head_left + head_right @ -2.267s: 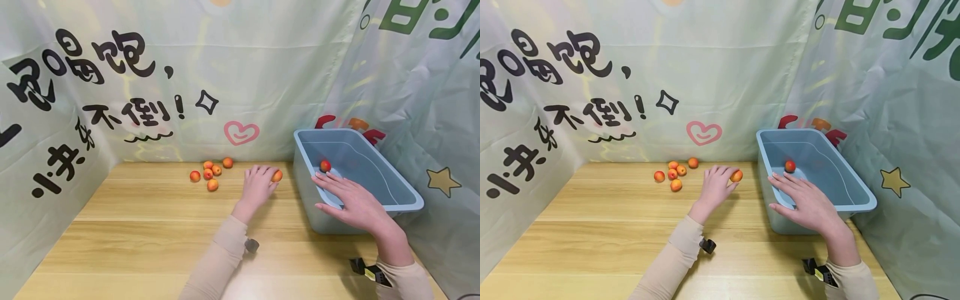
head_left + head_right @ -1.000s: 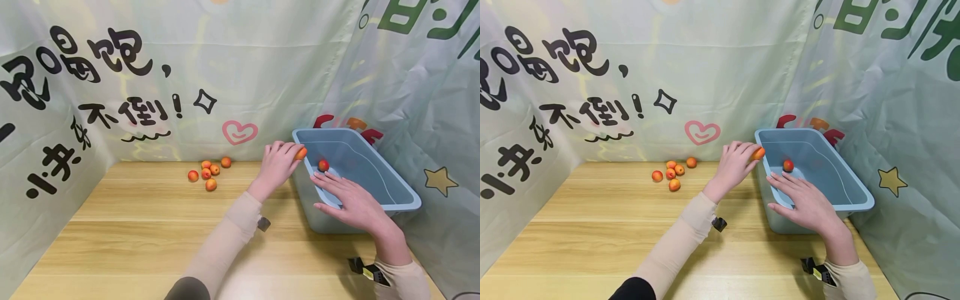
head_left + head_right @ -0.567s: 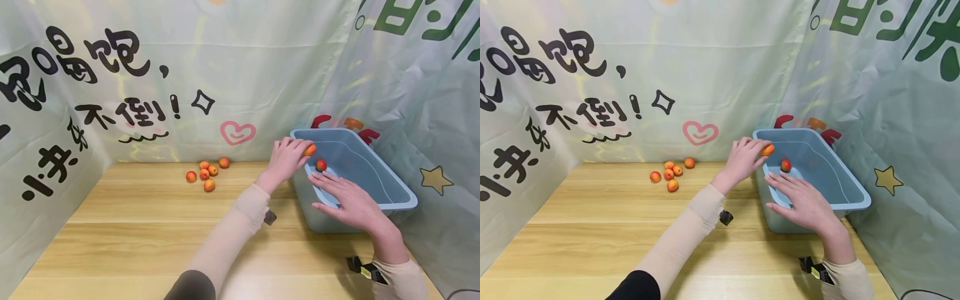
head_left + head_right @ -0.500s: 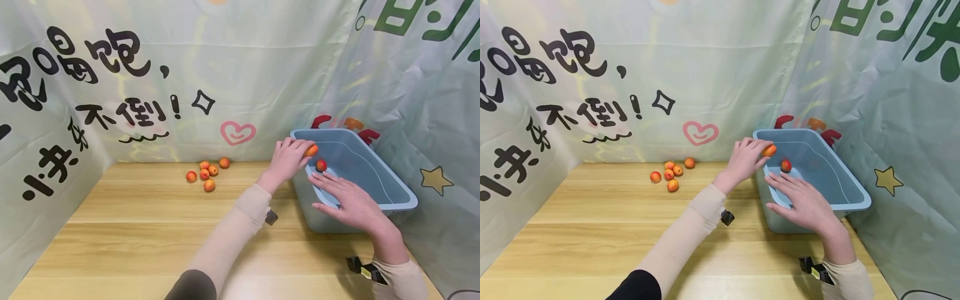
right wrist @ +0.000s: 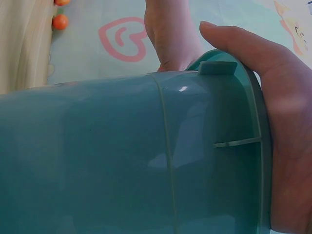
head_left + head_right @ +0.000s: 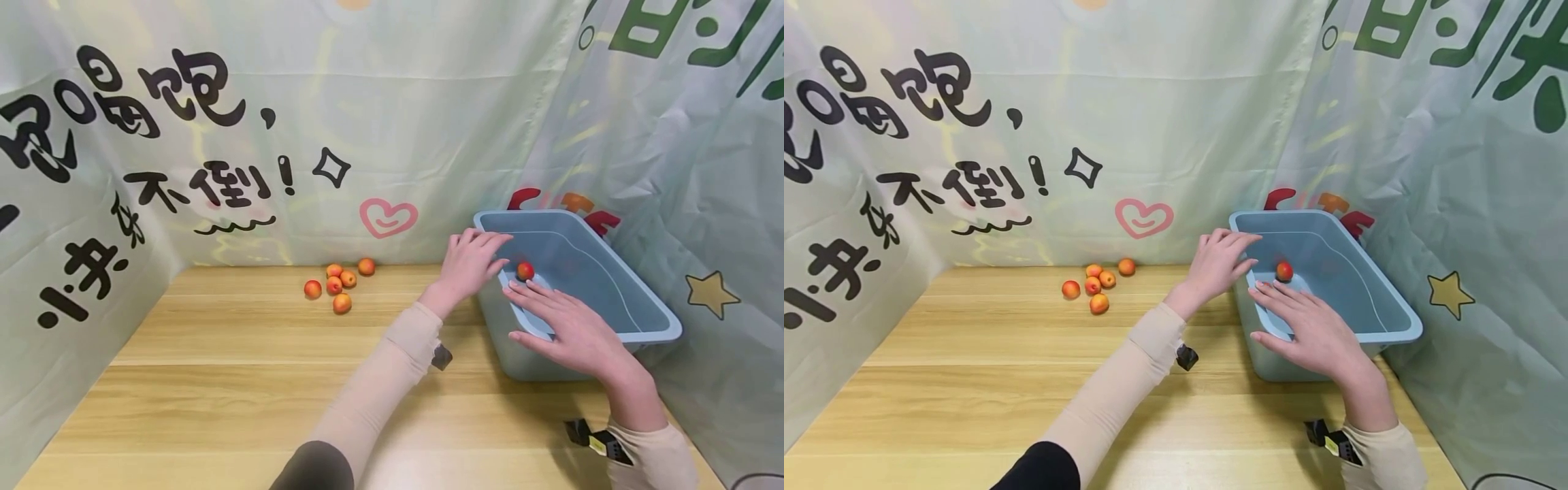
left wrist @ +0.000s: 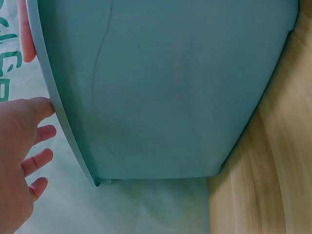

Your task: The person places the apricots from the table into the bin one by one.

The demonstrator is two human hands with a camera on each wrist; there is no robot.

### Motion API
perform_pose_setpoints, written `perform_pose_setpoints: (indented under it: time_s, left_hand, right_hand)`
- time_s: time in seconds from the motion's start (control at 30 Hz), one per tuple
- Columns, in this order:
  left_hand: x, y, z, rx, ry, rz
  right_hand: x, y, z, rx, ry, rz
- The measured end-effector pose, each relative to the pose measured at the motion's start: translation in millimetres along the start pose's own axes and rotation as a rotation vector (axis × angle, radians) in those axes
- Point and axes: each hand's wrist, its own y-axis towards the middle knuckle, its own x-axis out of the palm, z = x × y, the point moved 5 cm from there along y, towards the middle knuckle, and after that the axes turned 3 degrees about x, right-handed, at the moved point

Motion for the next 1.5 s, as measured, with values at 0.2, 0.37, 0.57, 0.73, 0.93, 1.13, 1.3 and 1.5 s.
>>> perform_pose_setpoints:
  time_s: [0.2,0.37,0.57,0.73,0.93,1.13,1.3,1.5]
  left_hand:
    - [-2.1,-6.7,-5.1,-0.007,-0.007,0.002]
    - [-4.8,-16.8,-10.6,-0.017,-0.03,0.019]
    - [-8.3,-32.6,-18.6,-0.038,-0.045,0.073]
    - [-9.4,-47.1,-25.5,-0.067,-0.049,0.076]
    - [-8.8,-62.0,-33.9,-0.101,-0.06,0.06]
    - [-9.6,-74.7,-43.0,-0.147,-0.084,0.048]
    - [-11.2,-86.0,-53.5,-0.21,-0.109,0.056]
    - [-12.8,-99.6,-70.6,-0.289,-0.148,0.115]
  right_hand:
    - [0,1,0,0.006,0.006,-0.009]
    - [1,1,0,0.009,0.01,-0.005]
    - [0,0,-1,0.006,0.02,0.005]
    - [1,0,-1,0.001,0.019,0.01]
    - [1,0,0,-0.001,0.02,0.013]
    - [0,0,0,-0.007,0.025,0.021]
    - [0,0,0,-0.006,0.026,0.019]
    - [1,0,0,-0.006,0.029,0.008]
